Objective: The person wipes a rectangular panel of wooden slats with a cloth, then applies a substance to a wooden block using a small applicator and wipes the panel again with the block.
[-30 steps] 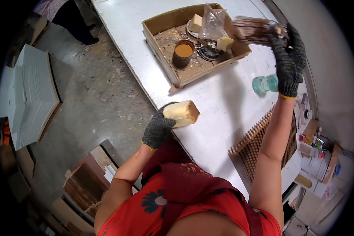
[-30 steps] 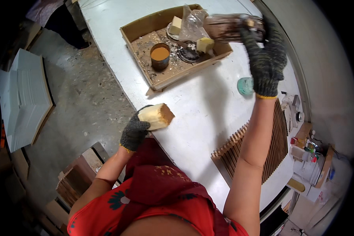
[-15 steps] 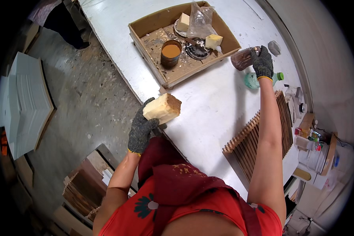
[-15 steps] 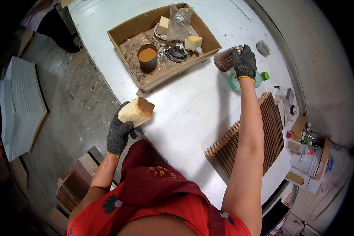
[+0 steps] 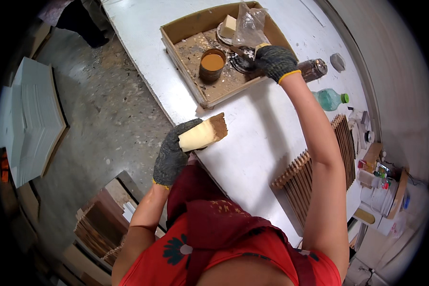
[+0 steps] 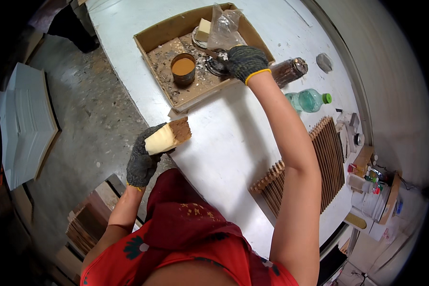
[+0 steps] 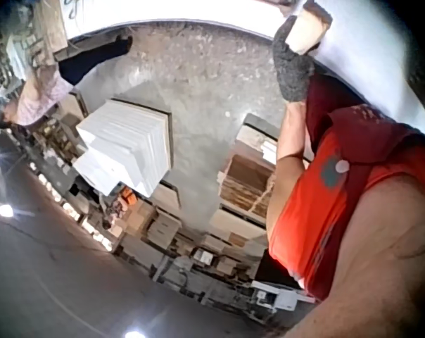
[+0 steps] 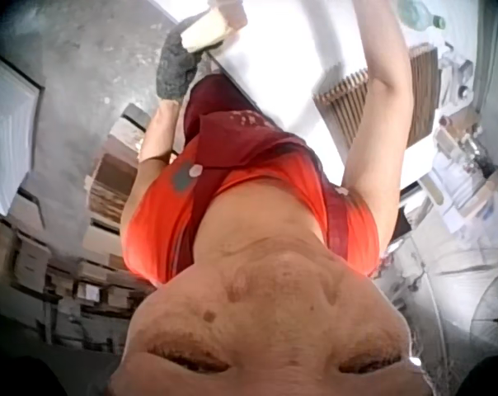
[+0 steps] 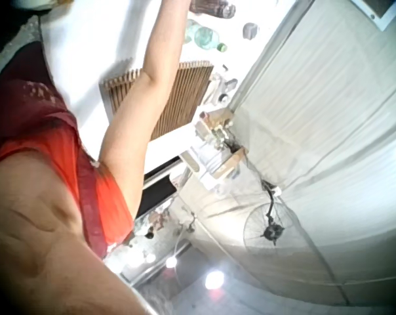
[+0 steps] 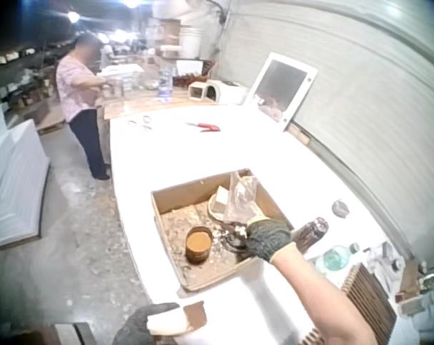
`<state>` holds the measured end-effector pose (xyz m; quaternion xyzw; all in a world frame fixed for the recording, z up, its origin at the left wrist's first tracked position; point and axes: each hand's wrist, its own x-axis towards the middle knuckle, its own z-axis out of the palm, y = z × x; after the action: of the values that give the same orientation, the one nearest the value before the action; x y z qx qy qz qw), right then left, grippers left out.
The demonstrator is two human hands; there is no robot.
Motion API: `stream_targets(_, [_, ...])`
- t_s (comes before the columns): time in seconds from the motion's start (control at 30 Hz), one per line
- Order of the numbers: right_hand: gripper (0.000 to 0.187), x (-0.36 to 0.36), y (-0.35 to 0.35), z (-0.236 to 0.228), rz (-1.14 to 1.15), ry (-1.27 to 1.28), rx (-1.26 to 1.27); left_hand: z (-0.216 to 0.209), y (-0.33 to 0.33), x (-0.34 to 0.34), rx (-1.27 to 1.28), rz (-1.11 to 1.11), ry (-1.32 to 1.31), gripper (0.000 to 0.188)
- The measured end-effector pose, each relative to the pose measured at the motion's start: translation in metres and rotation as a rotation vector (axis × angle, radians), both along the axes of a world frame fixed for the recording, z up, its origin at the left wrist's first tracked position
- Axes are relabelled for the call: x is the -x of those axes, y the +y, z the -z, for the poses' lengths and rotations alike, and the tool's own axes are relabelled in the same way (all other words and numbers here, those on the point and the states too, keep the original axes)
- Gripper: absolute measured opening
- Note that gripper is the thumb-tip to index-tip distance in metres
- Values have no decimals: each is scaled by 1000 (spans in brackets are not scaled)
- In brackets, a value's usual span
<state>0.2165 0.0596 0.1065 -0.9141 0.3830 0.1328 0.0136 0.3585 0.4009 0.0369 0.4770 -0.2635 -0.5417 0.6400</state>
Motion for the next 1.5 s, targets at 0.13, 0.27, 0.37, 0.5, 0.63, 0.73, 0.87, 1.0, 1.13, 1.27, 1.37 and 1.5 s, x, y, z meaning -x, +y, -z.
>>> stream_targets(0.13, [38,-39,3,16,52,89,50,-13,6,-1,112,-110,177,50])
stream_targets(0.27, [38,-62,2,19,88,167,34,-9,19,-15,36,-177,182,58])
stream_targets(0.37, [38,-59,4,7,120,224,13,-10,15,-22,33,-174,264,69])
stream_targets(0.5, [38,-33,8,-19,201,254,5,-23,2,-22,-38,-95,-273,55])
stream_targets(0.63, [27,-26,15,0,88,-81,57,-28,9,-21,-162,-188,-598,33])
stream_targets(0.73, [25,10,15,-28,8,-334,117,-28,-3,-19,-64,-128,-262,38])
stream_targets(0.87, [24,14,21,-28,59,-761,-265,-5,-8,-18,130,-177,393,45])
stream_targets(1.0, [18,-15,62,-42,319,-793,-700,-10,-14,-20,76,-158,175,46])
stream_targets(1.13, [20,-21,59,-14,-95,-772,-234,2,-19,-17,240,-244,717,51])
stream_targets(1.27, [21,-34,60,-16,-248,-487,59,8,-18,-16,132,-227,135,56])
stream_targets(1.37, [21,-53,67,-26,-260,-319,11,6,-20,-16,86,-241,363,66])
stream_targets(1.5, [20,-70,65,-28,-251,-335,12,10,-22,-15,35,-252,331,66])
